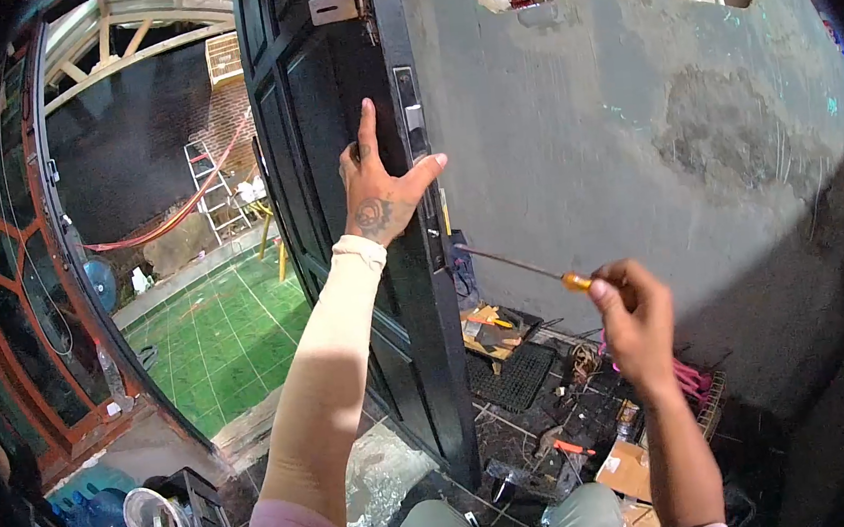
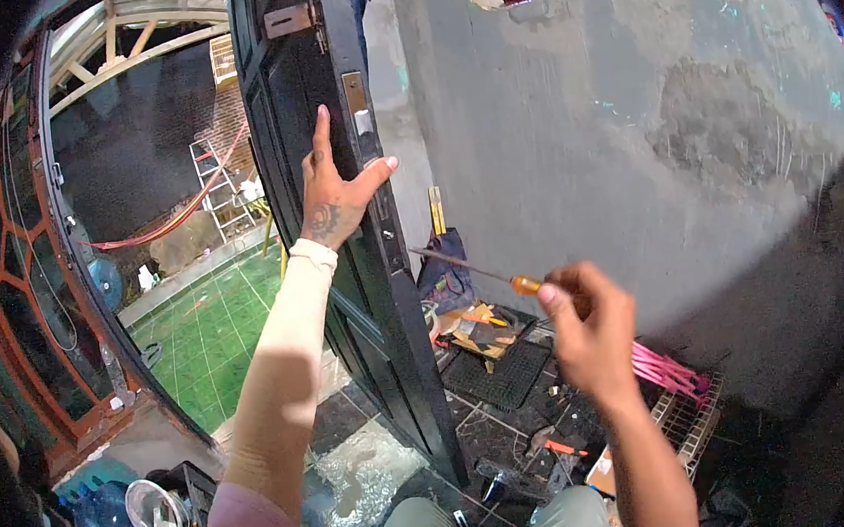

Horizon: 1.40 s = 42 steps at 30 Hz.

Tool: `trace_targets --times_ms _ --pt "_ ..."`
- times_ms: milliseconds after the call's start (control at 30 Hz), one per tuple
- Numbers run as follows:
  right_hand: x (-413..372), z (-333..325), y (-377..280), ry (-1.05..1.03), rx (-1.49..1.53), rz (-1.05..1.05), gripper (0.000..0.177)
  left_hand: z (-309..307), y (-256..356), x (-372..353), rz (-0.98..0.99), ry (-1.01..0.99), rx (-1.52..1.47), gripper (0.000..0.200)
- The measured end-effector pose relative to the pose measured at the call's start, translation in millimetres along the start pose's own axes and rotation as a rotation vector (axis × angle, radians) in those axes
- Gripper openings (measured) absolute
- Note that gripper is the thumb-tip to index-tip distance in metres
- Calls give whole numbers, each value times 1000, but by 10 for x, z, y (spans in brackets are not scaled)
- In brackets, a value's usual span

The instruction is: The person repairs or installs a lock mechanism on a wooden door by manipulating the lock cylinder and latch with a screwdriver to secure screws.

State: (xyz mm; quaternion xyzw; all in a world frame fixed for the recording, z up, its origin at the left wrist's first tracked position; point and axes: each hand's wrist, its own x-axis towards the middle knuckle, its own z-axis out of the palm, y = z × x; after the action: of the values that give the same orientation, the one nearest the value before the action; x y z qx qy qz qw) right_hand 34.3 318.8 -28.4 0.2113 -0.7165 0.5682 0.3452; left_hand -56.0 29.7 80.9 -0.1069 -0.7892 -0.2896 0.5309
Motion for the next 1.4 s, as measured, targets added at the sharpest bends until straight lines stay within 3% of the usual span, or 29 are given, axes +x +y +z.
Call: trace_targets --times_ms 133,833,1033,1133,1167,1300,1400 --pt "-163 225 187 57 -39 -21 16 -64 -12 -8 12 -113 -93 118" --pt "-289 437 334 127 -109 -62 15 137 -60 5 68 -39 -19 116" --pt "-187 336 294 17 -227 135 29 156 -35 -8 68 -4 41 116" --pt "-122 202 120 -230 79 574 41 171 -20 -23 55 10 90 115" --pt "-107 157 8 -350 182 616 50 175 -39 -23 60 1 48 115" --pt "105 34 -469 -661 154 784 54 201 -69 -5 46 -9 -40 115" --pt "259 -9 -571 -702 333 919 48 198 -58 -17 33 0 -74 114"
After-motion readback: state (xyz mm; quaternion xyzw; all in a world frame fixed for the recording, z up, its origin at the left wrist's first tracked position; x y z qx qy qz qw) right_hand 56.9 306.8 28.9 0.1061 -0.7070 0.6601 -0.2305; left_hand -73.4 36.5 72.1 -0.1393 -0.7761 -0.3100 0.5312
